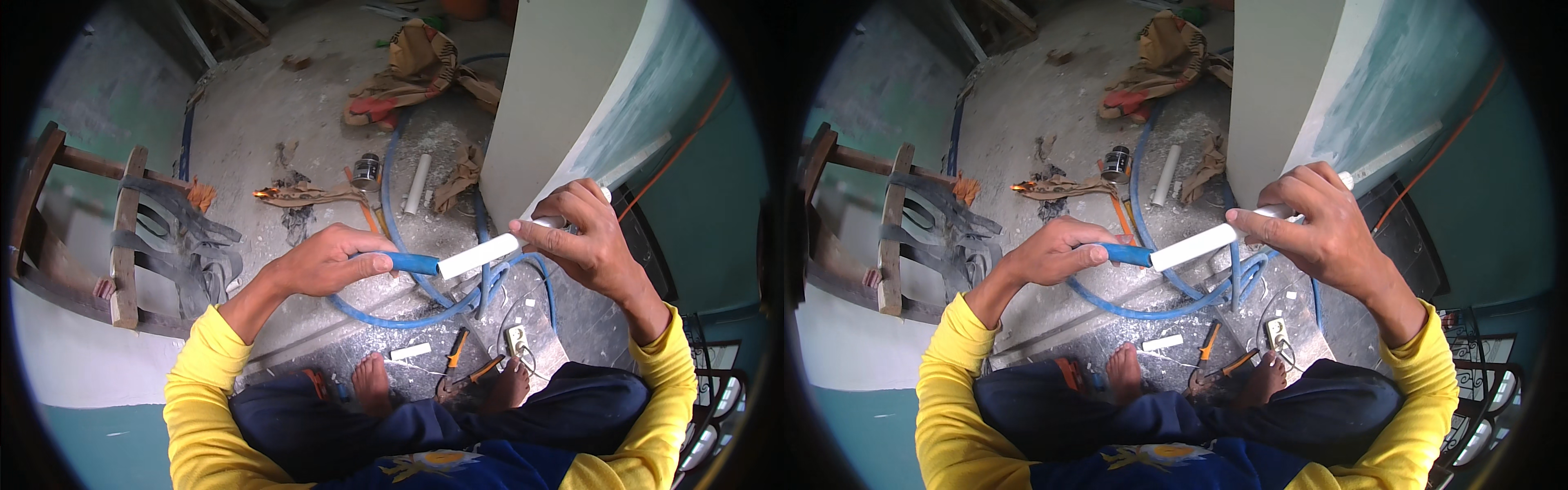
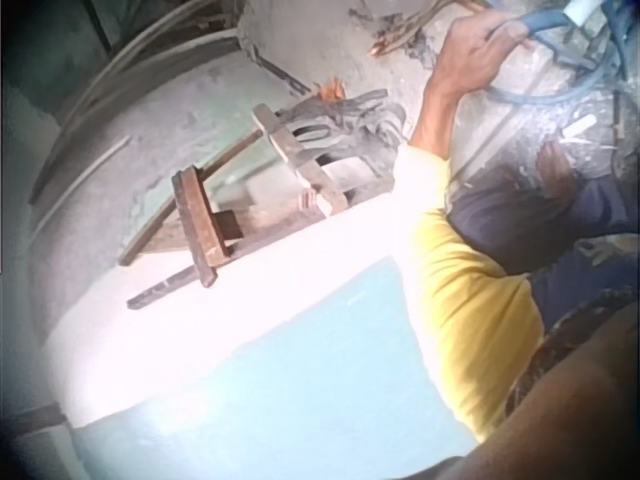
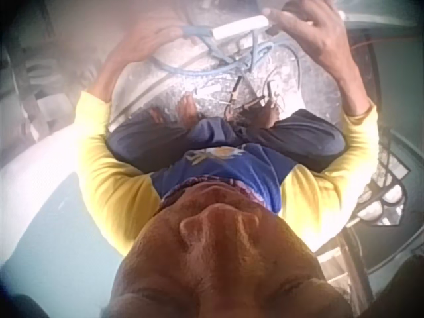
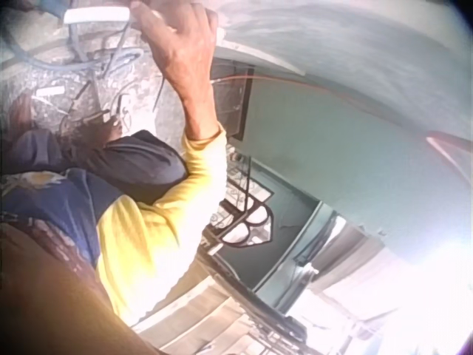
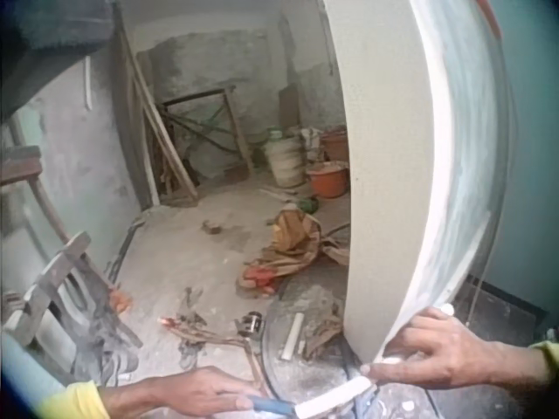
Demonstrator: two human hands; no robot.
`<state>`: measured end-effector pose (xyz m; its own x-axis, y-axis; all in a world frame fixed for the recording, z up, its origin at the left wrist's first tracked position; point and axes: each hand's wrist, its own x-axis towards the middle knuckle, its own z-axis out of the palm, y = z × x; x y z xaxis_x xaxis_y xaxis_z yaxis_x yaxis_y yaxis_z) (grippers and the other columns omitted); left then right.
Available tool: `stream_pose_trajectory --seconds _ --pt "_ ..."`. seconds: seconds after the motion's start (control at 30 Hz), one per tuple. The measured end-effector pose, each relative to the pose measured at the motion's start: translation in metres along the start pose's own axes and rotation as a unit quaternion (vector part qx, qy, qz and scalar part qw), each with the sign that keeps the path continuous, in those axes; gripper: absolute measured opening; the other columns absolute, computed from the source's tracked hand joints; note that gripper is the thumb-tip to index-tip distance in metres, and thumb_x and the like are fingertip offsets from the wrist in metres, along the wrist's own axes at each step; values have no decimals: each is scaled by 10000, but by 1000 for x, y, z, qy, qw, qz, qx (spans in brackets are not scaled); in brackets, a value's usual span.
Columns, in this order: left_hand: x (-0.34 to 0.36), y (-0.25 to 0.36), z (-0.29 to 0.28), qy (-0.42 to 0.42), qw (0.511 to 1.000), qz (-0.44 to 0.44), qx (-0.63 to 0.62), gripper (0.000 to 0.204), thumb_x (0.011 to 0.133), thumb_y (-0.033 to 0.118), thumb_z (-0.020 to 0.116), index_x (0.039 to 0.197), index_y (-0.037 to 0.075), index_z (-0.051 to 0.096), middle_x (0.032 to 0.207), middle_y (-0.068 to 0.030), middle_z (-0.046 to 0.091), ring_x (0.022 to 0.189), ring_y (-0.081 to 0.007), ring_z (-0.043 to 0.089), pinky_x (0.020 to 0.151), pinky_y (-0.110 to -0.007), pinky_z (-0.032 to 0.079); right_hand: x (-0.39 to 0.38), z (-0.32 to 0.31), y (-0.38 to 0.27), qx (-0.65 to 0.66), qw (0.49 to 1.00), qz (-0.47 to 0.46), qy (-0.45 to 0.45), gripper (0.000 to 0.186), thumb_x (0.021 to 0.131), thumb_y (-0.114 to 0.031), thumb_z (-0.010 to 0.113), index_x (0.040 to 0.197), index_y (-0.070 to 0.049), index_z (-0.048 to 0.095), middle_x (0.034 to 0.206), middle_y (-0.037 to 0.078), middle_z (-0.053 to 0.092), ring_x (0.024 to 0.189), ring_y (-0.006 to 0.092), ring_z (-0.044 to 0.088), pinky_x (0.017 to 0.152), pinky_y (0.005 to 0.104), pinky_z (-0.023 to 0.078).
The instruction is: The person heats the end of a blue pipe with a burning piece of paper, then uses pliers to cut the pipe. They insert a white pipe connector into the blue pipe and use a marker to mark the connector. The person then uses a lighter to heat the connector and secures it onto the blue pipe.
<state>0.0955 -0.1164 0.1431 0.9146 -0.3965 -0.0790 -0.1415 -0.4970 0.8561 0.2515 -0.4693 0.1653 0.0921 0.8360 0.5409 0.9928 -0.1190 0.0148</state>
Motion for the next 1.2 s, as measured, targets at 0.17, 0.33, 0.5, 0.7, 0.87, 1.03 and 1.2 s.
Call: stream_pose_trajectory --seconds 0.17,0.33,0.5,0.7,0.87,1.03,1.2 --pt "-2 -1 1 -4 1000 -23 -1 414 1098 384 601 1225 17 747 967 -85 752 920 -155 681 830 -320 527 3 -1 -4 -14 1000 -10 10 474 788 -143 812 1243 -270 776 933 12 668 850 209 630 759 380 482" --pt "-5 -4 3 -5 1000 -2 -14 412 1098 380 601 1215 13 747 971 -83 752 930 -156 682 837 -316 527 5 -1 -7 -21 999 -14 21 480 785 -148 828 1247 -266 775 924 13 667 841 212 626 758 382 483" --pt "-5 -8 6 5 1000 2 -26 371 1091 347 615 1208 25 757 909 -77 722 853 -160 655 813 -330 519 4 2 -6 -12 1000 -8 6 496 783 -163 855 1265 -244 772 911 14 669 814 211 616 737 379 481" --pt "-7 -6 6 17 999 9 -33 365 1089 352 621 1205 37 764 921 -56 716 865 -145 645 804 -328 513 -1 7 -8 37 999 6 -16 508 826 -158 850 1321 -147 741 892 39 669 794 220 614 696 373 481" --pt "-8 -4 8 33 998 10 -49 395 1099 374 605 1198 21 752 935 -56 724 887 -142 654 813 -317 515 -9 14 -11 81 996 36 -23 521 846 -127 838 1353 -125 718 894 61 671 789 235 615 688 385 490" --pt "-8 1 8 25 996 -1 -91 475 1116 447 557 1125 12 748 847 -28 686 823 -111 628 750 -290 497 -9 18 -12 92 995 48 -6 532 829 -105 852 1346 -135 726 901 58 670 807 226 617 704 384 487" --pt "-9 -2 6 -49 971 -71 -223 515 1110 522 533 1048 49 727 715 68 454 639 -48 401 580 -243 326 -3 16 -12 73 996 41 6 539 791 -101 875 1312 -165 753 930 35 672 843 210 616 754 377 469"
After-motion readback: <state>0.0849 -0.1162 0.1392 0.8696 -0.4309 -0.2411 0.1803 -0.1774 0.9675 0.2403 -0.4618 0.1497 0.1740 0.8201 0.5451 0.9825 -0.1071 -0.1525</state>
